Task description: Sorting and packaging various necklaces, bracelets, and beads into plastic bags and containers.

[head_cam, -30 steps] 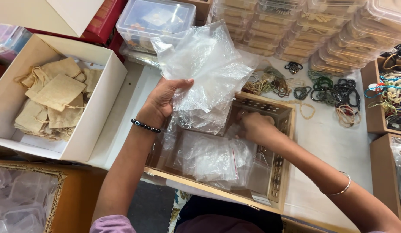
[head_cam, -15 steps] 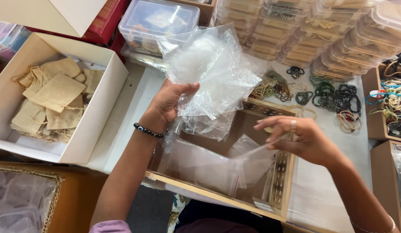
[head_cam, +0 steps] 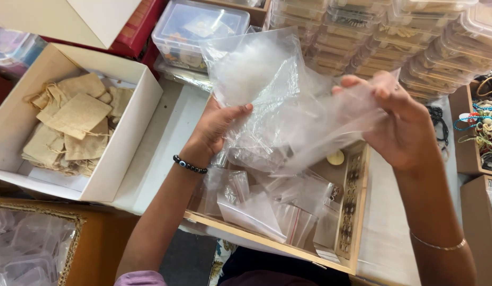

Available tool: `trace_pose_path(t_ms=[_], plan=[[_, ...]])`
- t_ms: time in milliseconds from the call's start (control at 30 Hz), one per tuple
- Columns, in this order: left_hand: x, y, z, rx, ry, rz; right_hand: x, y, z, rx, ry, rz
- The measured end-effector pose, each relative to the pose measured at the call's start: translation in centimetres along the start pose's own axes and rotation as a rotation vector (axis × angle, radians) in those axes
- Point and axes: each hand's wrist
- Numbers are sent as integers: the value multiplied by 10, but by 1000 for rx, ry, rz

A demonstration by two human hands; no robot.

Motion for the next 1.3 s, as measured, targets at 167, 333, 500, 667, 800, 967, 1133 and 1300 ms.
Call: trace_pose_path(t_ms=[167,333,500,667,800,967,1133,1300], plan=[[-3,-5,4,31,-12,55,-14,39,4,-99,4,-65],[2,-6,4,73,-49,84,-40,72,-4,-402,-319,-114],[11,0,-2,129,-55,98,-66,78,-1,-389,-745,-468],[6,-3,1,141,-31,54,-75,74,-17,-217,-1098,-697],[-1,-9,6,134,-97,30,-60,67,4,-89,-1530,-631],[8,-2,2,112,-52,34,-51,66,-22,-109,-1432,-365],[1,-5,3,116,-14,35,-45,65,4,-308,-1384,-368],[1,-5,3,129,-101,62,-45,60,-5,-138,-1697,-422]])
Point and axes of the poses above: each hand's wrist, its own y-axis towards the middle knuckle, its own z-axis out of the palm, x = y × z, and after that the axes turned 4 degrees about y, right-handed
